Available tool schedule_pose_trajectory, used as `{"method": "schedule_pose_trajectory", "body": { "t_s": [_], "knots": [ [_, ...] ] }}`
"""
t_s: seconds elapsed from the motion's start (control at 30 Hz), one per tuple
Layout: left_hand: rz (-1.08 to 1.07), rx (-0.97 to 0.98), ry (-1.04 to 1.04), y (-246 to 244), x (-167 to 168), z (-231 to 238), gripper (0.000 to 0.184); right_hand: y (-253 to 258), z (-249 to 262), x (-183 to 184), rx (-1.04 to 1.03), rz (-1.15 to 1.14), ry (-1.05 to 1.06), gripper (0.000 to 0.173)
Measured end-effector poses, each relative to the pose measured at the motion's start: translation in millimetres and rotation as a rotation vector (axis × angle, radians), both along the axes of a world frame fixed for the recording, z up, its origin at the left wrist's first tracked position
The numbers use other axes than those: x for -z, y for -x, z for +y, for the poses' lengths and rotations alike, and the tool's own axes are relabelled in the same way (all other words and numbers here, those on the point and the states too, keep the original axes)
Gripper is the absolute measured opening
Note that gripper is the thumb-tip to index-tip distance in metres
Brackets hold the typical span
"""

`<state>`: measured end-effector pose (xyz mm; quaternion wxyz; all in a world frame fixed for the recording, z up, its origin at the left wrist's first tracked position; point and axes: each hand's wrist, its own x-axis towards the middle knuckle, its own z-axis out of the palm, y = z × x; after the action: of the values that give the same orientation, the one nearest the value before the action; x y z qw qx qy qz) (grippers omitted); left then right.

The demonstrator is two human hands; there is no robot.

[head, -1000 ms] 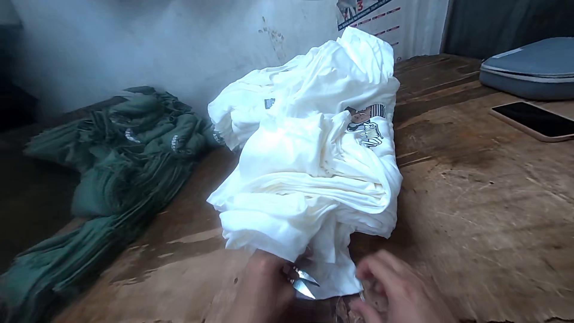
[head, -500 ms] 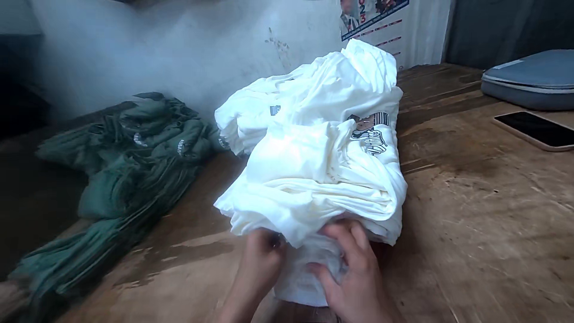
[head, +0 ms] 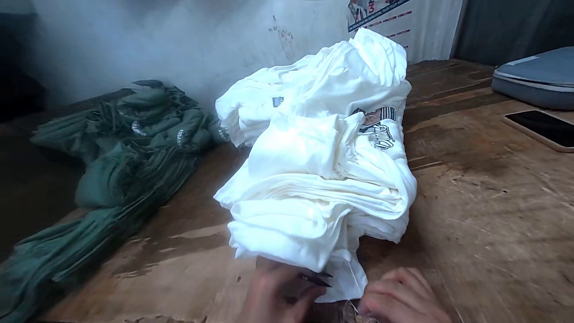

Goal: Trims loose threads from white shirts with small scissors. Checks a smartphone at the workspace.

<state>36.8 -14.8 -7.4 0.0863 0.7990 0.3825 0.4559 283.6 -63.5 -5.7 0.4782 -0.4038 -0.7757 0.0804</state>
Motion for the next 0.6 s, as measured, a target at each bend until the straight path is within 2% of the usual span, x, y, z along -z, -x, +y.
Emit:
{"method": "schedule_pose_trajectory", "body": {
  "t_s": [0.17,0.23,0.3,0.4,0.6],
  "knots": [
    [0.087,-0.148,-0.313,-3.1,-7.7,5.3,0.016,-15.2,3.3,4.7,-0.104,-0.058,-0.064,0.019],
    [0.183,-0.161,-0.474,-5.3,-15.3,8.9,0.006,-16.7,3.6,3.5,-0.107,-0.087,-0.090,0.018],
    [0.311,-0.136,-0.580,-11.3,-19.2,10.2,0.011,-14.3,4.2,1.7,-0.108,-0.127,-0.120,0.019],
    [0.417,-0.082,-0.662,-19.2,-15.3,16.3,0.021,-8.3,5.6,2.8,-0.120,-0.135,-0.138,0.019],
    [0.400,-0.158,-0.624,-7.7,-25.4,22.4,0.015,-20.5,4.6,-1.4,-0.282,-0.112,0.006,0.021]
  ]
}}
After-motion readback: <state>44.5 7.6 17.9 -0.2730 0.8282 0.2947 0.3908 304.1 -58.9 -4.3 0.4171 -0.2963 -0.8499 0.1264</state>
